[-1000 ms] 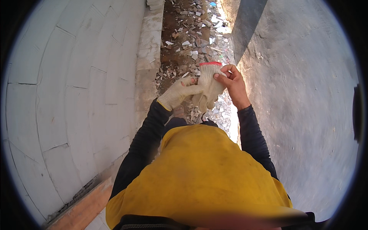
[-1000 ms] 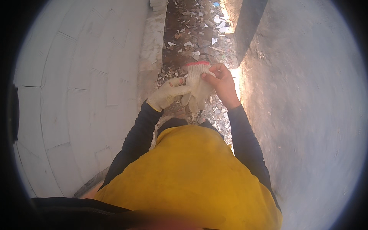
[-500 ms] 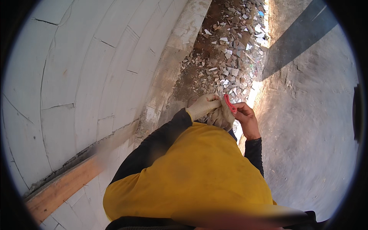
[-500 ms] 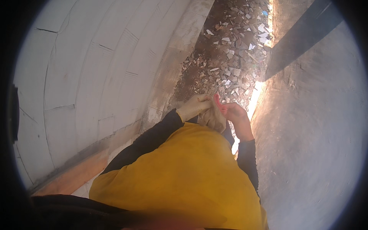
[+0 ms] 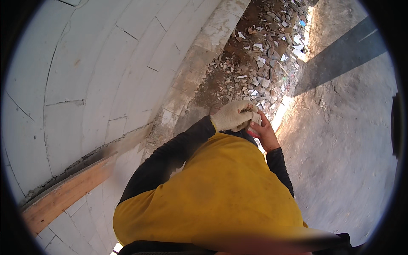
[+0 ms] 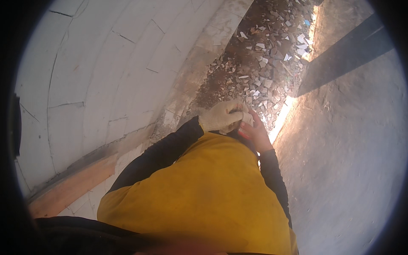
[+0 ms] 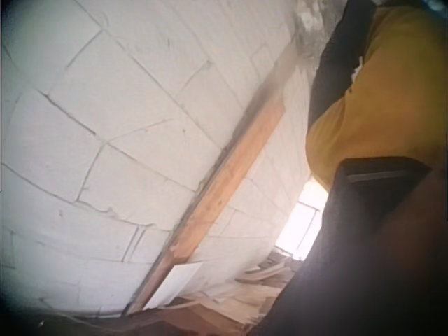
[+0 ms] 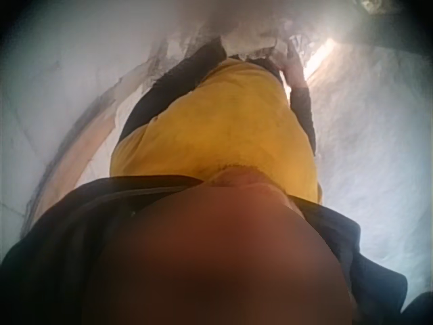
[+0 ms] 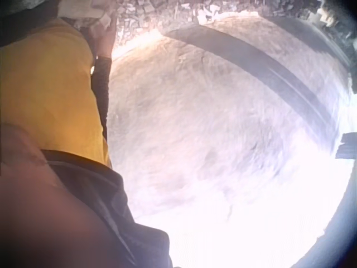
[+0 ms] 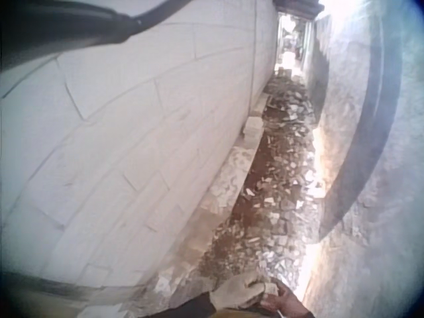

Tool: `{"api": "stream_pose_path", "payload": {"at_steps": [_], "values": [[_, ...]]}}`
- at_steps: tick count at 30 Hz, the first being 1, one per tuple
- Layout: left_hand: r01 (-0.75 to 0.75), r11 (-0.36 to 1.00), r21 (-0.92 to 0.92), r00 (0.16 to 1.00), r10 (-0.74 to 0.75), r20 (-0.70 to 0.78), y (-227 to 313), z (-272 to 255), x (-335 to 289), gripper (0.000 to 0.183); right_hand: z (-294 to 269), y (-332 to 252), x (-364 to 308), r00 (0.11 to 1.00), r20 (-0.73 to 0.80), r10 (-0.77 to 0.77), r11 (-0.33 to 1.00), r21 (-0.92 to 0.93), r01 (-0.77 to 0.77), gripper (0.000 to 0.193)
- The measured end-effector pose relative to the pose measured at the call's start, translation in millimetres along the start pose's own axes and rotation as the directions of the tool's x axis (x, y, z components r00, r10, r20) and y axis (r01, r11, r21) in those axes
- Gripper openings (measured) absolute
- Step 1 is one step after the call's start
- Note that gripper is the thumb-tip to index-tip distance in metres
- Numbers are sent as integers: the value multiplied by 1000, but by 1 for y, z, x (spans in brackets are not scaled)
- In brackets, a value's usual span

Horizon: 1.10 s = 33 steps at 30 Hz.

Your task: The person walks through a narrow debris-filled passage and then uses a hammer to break and remove tiles from a wall. The person repeatedly strikes the tiles, causing fragments to fall to the ground.

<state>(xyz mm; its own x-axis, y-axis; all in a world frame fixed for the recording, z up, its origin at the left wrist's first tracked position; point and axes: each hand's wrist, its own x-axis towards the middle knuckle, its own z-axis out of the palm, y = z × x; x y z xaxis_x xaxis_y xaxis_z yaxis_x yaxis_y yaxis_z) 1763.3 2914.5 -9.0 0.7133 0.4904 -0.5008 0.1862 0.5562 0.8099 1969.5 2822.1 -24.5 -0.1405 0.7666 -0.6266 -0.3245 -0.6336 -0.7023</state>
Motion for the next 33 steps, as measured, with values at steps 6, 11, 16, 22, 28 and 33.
{"api": "stream_pose_path", "payload": {"at_steps": [6, 11, 16, 22, 28, 33], "values": [[-103, 988, 113, 967, 126, -221, -15, -2, -5, 45, -34, 10, -25, 951, -304, -52, 985, -175, -2, 56], [12, 996, 94, 931, 23, -365, -50, -50, -15, 43, -106, 38, -94, 878, -380, 290, 271, -848, -456, 33], [198, 962, 186, 843, -70, -534, -127, -122, -31, 36, -139, 102, -120, 869, -118, 481, 603, -675, -426, 34], [272, 959, 83, 808, -181, -561, -213, -172, -67, 26, -149, 187, -98, 924, -338, 182, 916, -283, -284, 46], [313, 899, -307, 749, -432, -502, -233, -162, -81, 30, -140, 220, -58, 770, -638, -3, 1000, -18, -11, 45], [319, 925, -205, 821, -378, -428, -229, -166, -56, 26, -123, 181, -72, 875, -479, 70, 926, 357, 122, 50]]}}
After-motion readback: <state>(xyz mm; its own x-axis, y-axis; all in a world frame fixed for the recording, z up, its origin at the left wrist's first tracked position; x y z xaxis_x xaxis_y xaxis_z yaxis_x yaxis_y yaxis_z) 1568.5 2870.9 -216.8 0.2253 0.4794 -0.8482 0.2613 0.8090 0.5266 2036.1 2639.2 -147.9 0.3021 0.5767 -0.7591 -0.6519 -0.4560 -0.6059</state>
